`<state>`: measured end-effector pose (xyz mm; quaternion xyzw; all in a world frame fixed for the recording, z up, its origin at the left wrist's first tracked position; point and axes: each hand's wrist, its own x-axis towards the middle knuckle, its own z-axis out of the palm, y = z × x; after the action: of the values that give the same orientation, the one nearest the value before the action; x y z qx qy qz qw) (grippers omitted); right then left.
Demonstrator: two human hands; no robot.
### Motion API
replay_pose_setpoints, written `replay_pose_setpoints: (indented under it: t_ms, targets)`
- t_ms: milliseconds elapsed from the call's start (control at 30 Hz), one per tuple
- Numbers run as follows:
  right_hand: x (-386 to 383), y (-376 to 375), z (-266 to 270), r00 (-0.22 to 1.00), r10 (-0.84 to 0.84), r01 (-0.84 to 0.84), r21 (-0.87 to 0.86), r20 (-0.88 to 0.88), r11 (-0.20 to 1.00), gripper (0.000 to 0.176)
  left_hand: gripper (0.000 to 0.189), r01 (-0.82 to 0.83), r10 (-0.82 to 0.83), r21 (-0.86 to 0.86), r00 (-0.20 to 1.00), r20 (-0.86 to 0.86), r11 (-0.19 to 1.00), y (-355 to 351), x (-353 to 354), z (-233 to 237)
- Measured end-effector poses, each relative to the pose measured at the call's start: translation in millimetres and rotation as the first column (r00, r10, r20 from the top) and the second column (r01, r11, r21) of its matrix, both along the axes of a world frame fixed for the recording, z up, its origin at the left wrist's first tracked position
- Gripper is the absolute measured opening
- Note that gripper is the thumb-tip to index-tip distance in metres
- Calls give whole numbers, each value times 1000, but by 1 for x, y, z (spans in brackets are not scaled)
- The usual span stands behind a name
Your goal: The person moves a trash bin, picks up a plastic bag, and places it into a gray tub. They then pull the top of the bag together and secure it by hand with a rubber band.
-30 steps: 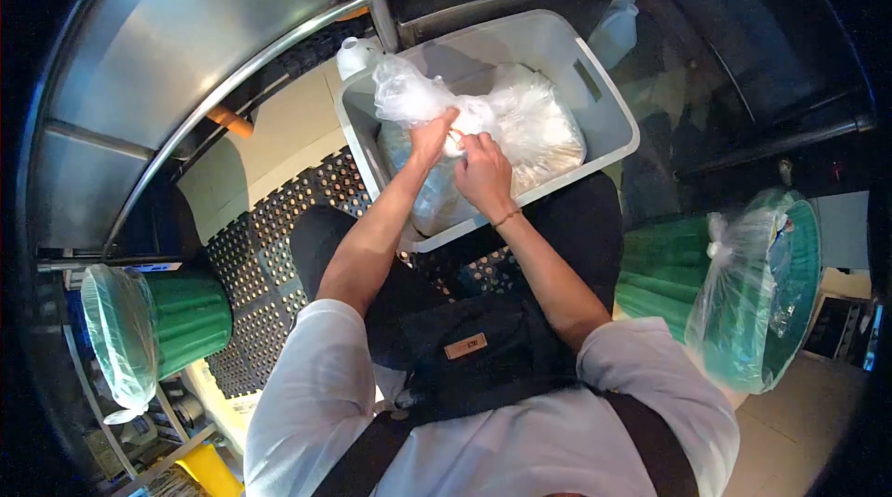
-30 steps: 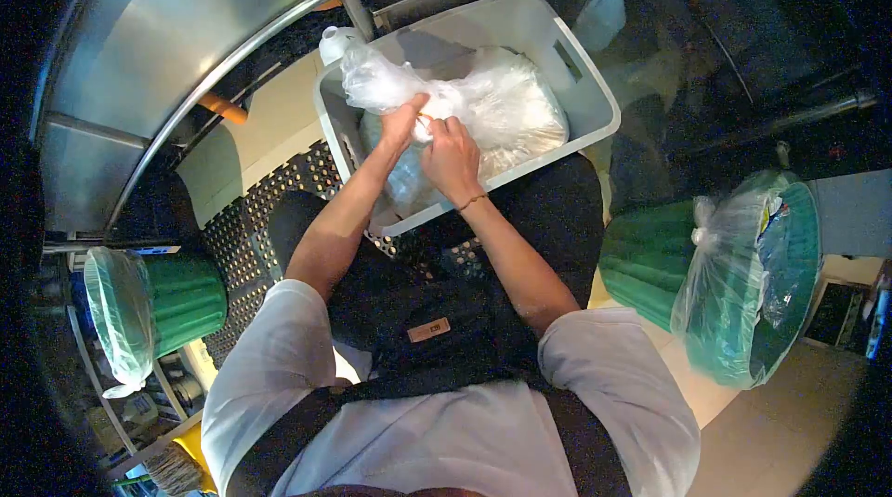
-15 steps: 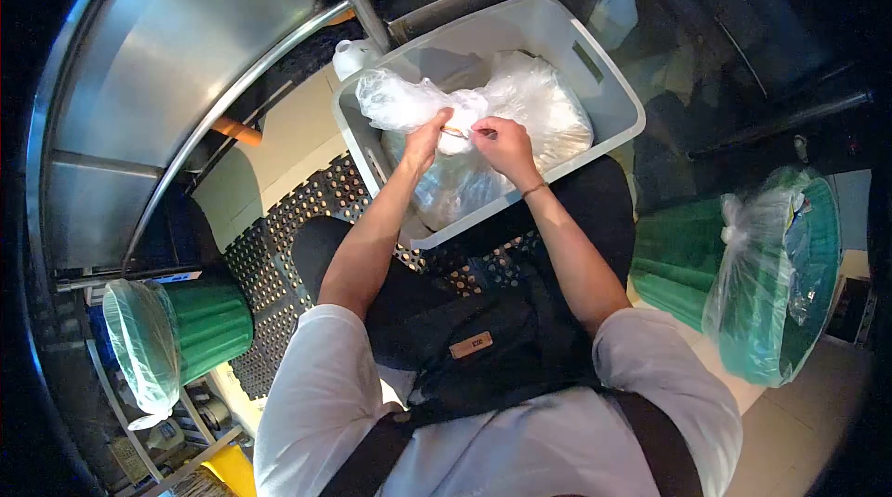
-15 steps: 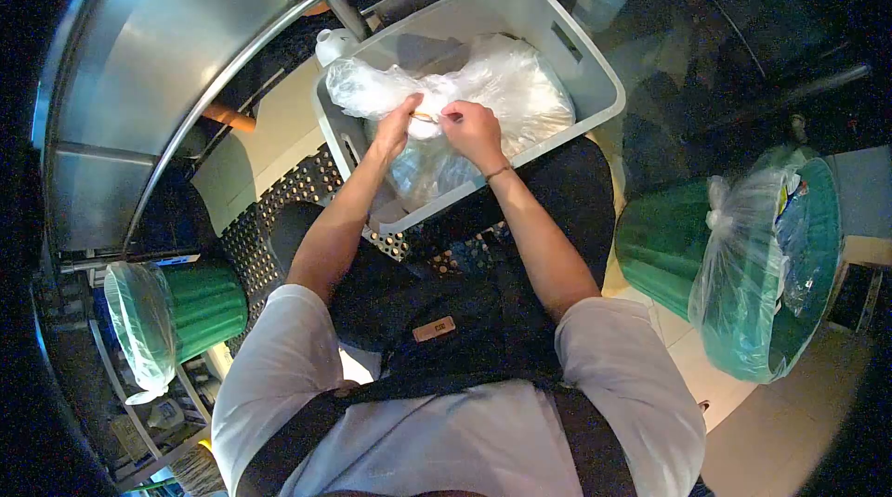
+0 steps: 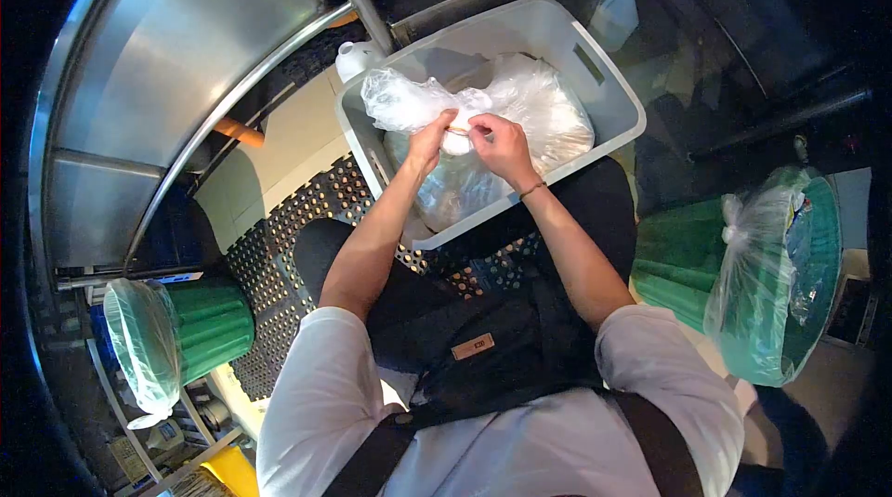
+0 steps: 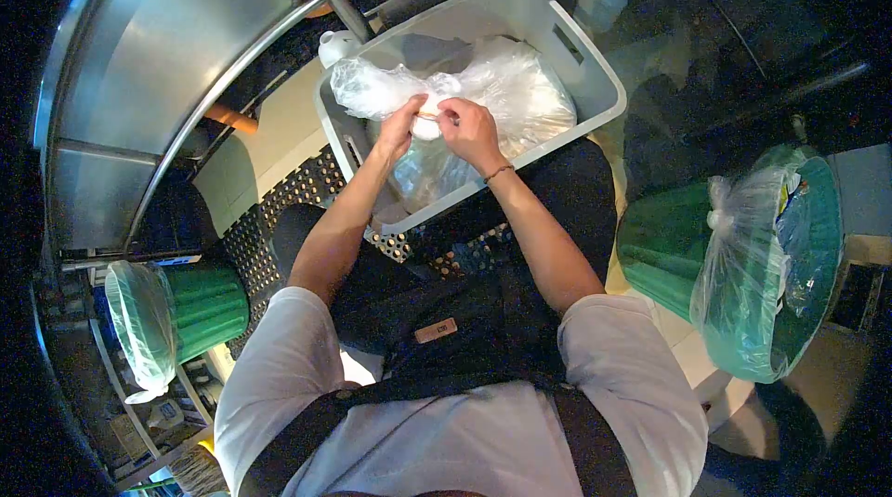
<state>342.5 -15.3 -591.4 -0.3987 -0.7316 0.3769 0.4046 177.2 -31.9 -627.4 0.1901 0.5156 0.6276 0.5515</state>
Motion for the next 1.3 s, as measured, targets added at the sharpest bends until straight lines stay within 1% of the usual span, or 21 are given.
replay_pose_setpoints:
  t_ms: [33,100,233,300,400,467,533,700,733,800,867,933,1000,1033,1067,1100,1133,1167,1200,1233,1300]
  targets:
    - [0,2,-4,1000,0,0,1,2,1000,17,30,37,-38,-18,999,-21,999,0,0,-2]
    - [-1,4,-6,994,20,-29,-84,-110,996,16,32,74,-76,-39,996,-42,997,2,-1,-6]
    - [-2,-2,-3,999,33,-35,-66,-38,997,16,23,24,-23,-31,1000,1,999,2,-2,-5]
    - [-3,-4,-2,997,16,-26,126,80,992,16,22,5,-5,-23,1000,8,1000,2,-2,-4]
    - [-3,-4,-2,998,17,-23,117,56,993,17,21,0,0,-7,1000,-8,1000,3,-3,-7]
    - [-2,-4,-3,998,31,-38,133,55,990,18,20,18,-17,-59,1000,14,998,3,-3,-4]
    - [-3,-4,-4,997,48,-56,151,53,987,19,20,22,-22,-52,1000,4,998,3,-3,-9]
    - [-4,-9,-6,980,-25,-26,255,196,967,20,19,16,-17,-24,999,-34,1000,0,4,-7]
    - [-3,-10,-4,981,-26,-25,255,195,967,20,19,-24,22,-32,998,-64,999,1,5,-7]
    - [-1,-10,0,985,69,-99,188,160,977,19,18,-61,57,-39,994,-96,997,3,8,-5]
    - [-3,-12,4,986,53,-83,190,160,978,18,17,-99,96,-9,986,-136,995,3,9,-3]
    - [-4,-12,5,986,42,-73,192,161,979,18,18,-105,104,-3,988,-116,994,5,9,-5]
    - [-5,-9,2,997,-5,-7,169,73,986,18,18,-109,109,4,990,-94,994,4,9,-3]
    - [-6,-7,-1,997,-5,-7,170,73,985,18,20,-33,35,55,998,-44,998,2,10,0]
    - [-7,-6,-5,999,-33,34,158,-7,987,19,22,41,-42,107,999,1,993,0,9,3]
    - [-7,-3,-8,994,-62,74,145,-85,987,21,22,42,-42,108,999,1,993,-1,5,6]
    - [-4,1,-11,994,-64,76,148,-85,986,21,31,230,-229,2,970,-81,973,-1,-2,9]
    - [-1,3,-15,990,-52,52,0,-132,999,20,40,399,-414,-120,900,-140,909,-2,-6,12]
    - [1,6,-17,982,-45,18,-146,-183,989,18,40,398,-413,-121,900,-142,909,-2,-8,6]
    - [2,11,-19,981,-46,18,-145,-188,989,18,41,410,-428,-128,882,-194,903,-1,-11,-1]
    - [1,20,-19,997,55,-41,-237,52,971,16,41,423,-446,-142,860,-249,895,-2,-11,-7]
